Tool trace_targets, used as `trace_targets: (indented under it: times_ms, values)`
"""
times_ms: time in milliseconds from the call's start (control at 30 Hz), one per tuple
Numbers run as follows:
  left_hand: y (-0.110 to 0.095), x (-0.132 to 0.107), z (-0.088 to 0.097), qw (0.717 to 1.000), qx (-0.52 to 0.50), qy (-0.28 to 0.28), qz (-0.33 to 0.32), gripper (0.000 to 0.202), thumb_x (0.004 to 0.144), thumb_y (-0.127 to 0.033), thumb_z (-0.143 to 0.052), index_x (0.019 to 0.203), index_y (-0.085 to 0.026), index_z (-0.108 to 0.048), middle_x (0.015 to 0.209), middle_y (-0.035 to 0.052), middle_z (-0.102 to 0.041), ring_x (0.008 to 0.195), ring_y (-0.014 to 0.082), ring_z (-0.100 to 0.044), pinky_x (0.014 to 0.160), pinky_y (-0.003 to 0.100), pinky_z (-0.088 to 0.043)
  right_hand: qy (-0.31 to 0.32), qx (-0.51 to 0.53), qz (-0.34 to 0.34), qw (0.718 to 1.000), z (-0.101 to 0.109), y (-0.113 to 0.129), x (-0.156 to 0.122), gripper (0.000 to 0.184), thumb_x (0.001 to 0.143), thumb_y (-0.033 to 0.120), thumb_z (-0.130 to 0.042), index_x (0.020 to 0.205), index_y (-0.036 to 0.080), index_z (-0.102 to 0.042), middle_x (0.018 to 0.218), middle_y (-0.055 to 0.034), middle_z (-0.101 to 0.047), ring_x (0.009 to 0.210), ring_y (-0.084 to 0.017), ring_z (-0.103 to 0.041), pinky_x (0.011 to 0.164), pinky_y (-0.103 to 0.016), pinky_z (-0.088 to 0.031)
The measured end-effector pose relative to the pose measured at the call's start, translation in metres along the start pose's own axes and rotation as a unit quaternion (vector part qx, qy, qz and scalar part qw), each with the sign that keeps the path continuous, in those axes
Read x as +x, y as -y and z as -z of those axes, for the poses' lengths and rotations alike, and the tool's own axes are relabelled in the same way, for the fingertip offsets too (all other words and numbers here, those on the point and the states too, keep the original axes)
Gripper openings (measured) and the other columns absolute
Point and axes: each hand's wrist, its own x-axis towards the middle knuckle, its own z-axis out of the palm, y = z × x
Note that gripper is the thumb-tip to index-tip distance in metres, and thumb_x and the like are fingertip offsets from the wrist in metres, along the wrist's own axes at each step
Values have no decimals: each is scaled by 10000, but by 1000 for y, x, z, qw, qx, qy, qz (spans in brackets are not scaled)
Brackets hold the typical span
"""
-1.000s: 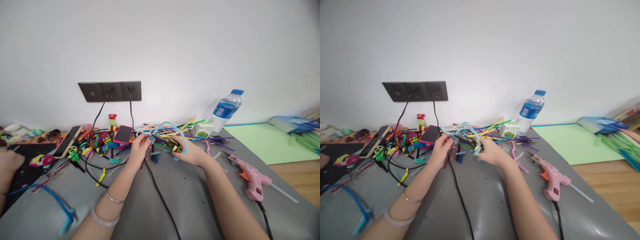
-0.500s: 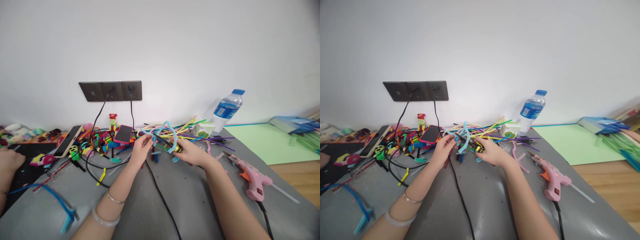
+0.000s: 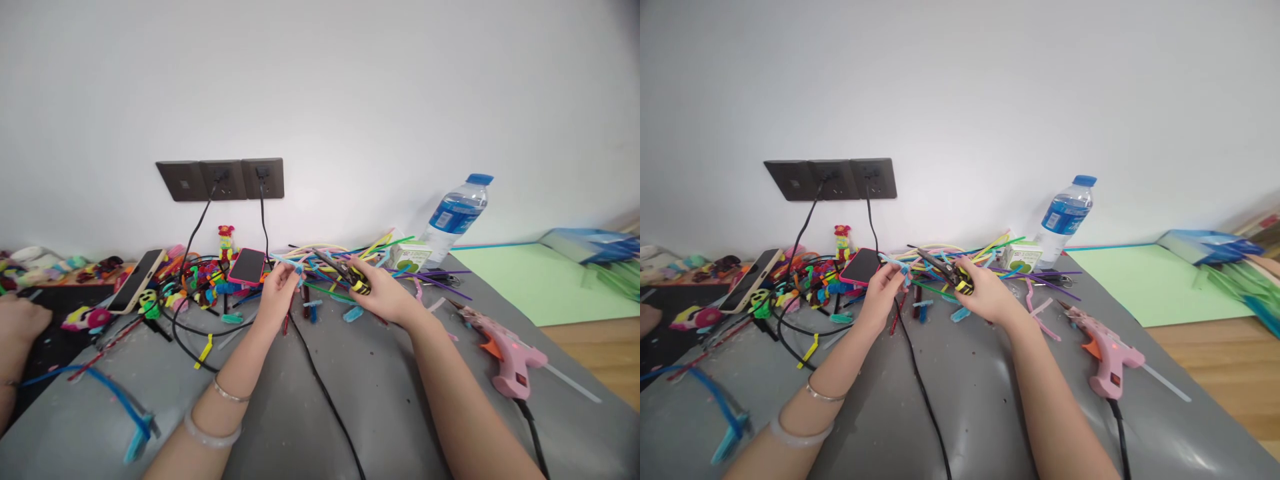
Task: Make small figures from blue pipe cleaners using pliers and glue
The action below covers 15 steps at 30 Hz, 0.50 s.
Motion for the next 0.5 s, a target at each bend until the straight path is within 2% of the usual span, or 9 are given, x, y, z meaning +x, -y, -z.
trace_targets:
  times_ms: [100,200,300,400,500]
  values:
    - [3,1,2,1000,21,-2,-17,216,723,-377,-726,802,-195,-641,802,26,-637,766,160,-608,601,224,-468,-71,-4,-27,997,3,2,2,467,752,275,-545,1207,169,-549,1046,-109,-701,921,-276,-662,802,-340,-490]
    - [7,2,2,998,50,15,-32,175,730,-332,-710,814,-193,-645,828,23,-618,759,152,-586,621,228,-466,-121,-32,-63,990,-2,-3,5,477,758,281,-552,1218,157,-544,1085,-132,-684,952,-285,-653,823,-356,-488]
    - [9,2,2,996,73,28,-34,162,740,-322,-681,821,-189,-636,812,21,-604,745,152,-570,624,233,-463,-91,-112,-109,984,-14,-11,6,523,763,293,-583,1265,149,-553,1173,-151,-661,1033,-323,-624,880,-407,-470]
    - [9,2,1,995,90,41,-30,166,738,-323,-662,821,-184,-625,793,20,-599,736,156,-565,620,237,-459,-59,-186,-148,970,-28,-17,6,577,776,321,-621,1325,156,-552,1231,-156,-636,1033,-354,-600,895,-462,-449]
    - [9,2,1,994,97,50,-29,171,736,-315,-649,839,-180,-626,796,24,-606,730,158,-568,615,239,-457,-93,-182,-140,969,-33,-18,7,534,787,381,-650,1272,162,-608,1163,-149,-654,1041,-355,-572,900,-467,-442]
